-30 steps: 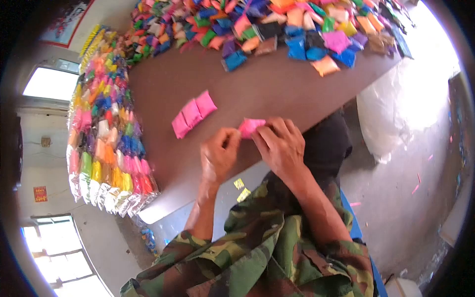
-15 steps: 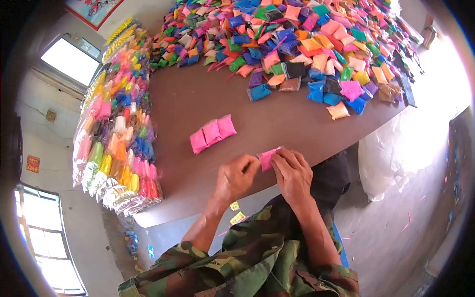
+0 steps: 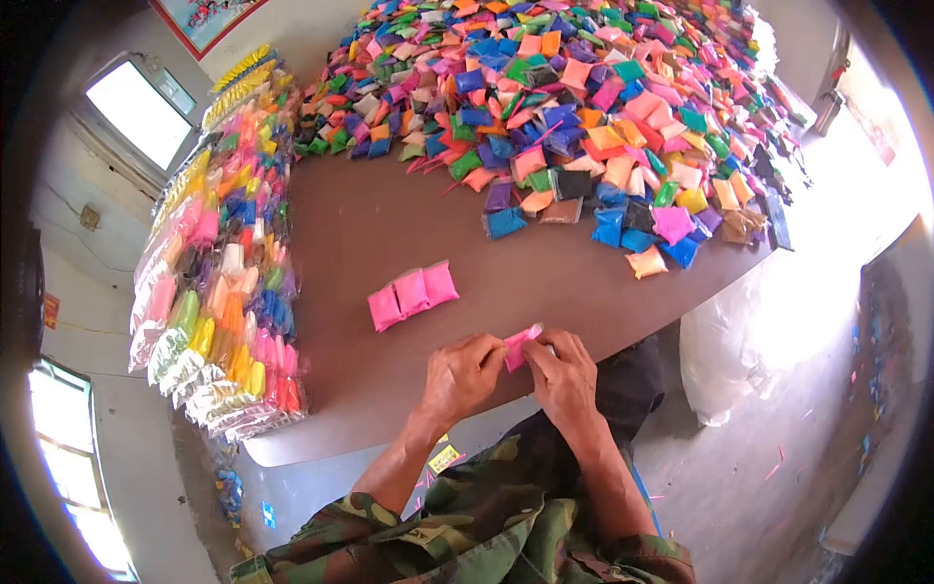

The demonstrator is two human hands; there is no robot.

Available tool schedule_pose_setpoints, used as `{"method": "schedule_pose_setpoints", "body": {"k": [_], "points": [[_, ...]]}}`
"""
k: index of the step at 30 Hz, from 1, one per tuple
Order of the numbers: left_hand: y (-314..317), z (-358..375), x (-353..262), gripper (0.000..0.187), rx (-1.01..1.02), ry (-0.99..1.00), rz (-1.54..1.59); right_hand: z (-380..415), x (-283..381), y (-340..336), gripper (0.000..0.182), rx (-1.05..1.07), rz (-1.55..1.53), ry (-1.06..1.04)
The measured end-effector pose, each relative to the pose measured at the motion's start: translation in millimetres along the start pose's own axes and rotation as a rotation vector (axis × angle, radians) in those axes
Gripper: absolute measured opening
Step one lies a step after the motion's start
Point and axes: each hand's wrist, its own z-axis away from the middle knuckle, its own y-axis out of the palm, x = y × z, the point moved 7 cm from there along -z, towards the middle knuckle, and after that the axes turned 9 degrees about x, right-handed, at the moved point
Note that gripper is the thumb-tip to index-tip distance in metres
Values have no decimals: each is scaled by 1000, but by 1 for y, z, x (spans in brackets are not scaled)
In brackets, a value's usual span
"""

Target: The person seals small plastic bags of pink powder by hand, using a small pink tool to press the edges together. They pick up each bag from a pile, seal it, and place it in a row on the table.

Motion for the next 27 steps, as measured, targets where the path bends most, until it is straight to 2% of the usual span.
{"method": "schedule_pose_setpoints", "body": {"k": [5,11,17,22,27], "points": [[1,-19,3,11,113,43,-117,-2,0,-1,19,39,-13,-21],[-4,-30,4,14,129,119,50,-6,2,-7,24,79,27,-67],[20,-42,9,20,350,41,-14,-9,0,-9,29,146,17,-127],[33,-63,21,21,348,91,-36,-12,-2,-9,32,180,-15,-150],[18,-65,14,21,366,71,6,-11,0,-8,35,193,-40,-139]]}}
